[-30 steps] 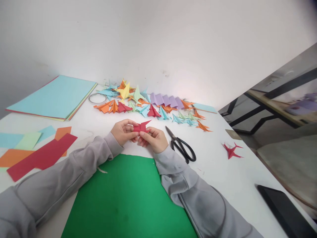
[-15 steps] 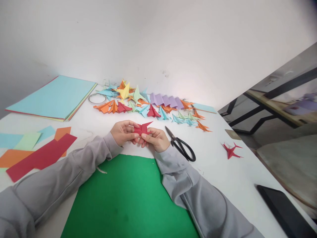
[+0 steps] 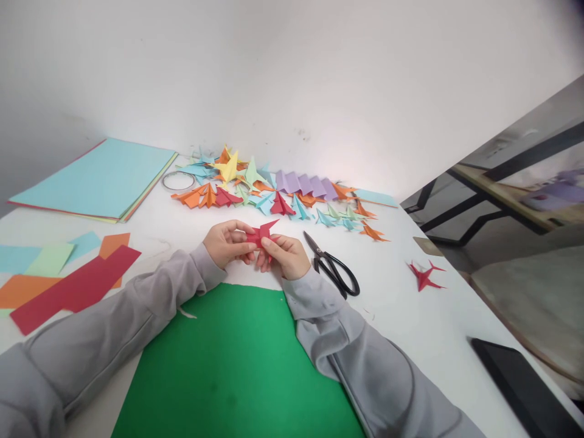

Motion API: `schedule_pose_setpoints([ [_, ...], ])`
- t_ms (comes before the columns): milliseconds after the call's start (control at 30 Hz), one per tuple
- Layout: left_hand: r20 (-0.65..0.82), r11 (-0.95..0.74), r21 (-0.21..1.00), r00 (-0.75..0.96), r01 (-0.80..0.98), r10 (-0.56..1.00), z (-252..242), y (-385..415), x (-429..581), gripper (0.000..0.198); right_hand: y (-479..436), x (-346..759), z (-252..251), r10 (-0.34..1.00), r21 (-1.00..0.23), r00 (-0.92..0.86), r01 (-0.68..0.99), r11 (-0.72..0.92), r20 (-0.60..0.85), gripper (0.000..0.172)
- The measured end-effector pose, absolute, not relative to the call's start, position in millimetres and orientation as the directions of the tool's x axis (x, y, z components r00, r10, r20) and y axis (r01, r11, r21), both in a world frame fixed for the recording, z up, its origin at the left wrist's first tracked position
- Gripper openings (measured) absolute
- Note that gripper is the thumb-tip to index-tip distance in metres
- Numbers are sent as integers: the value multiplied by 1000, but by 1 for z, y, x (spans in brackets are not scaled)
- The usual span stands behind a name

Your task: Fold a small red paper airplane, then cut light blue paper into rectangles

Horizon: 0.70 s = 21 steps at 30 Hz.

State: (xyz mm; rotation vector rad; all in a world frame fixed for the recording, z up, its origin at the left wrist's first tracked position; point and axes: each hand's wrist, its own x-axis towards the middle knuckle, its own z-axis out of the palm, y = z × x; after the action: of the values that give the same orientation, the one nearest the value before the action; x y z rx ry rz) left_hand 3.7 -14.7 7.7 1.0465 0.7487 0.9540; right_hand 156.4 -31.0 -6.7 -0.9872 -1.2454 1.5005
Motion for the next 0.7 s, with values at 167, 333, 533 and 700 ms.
schedule_pose_setpoints([
  [167,-56,165,962,436,-217,898,6,-16,5,45,-36,154,-4,966,-999,-257,18,-37,-40,50],
  [333,-33,141,968,446,-210,895,3,-16,5,43,-37,156,-3,970,-998,-243,59,5,-9,49],
  [533,-29,135,969,447,-207,894,5,-16,5,46,-36,154,-2,970,-998,-240,57,-13,-26,50],
  [700,-30,129,973,449,-191,893,7,-18,5,47,-40,152,1,968,-996,-251,86,26,4,48],
])
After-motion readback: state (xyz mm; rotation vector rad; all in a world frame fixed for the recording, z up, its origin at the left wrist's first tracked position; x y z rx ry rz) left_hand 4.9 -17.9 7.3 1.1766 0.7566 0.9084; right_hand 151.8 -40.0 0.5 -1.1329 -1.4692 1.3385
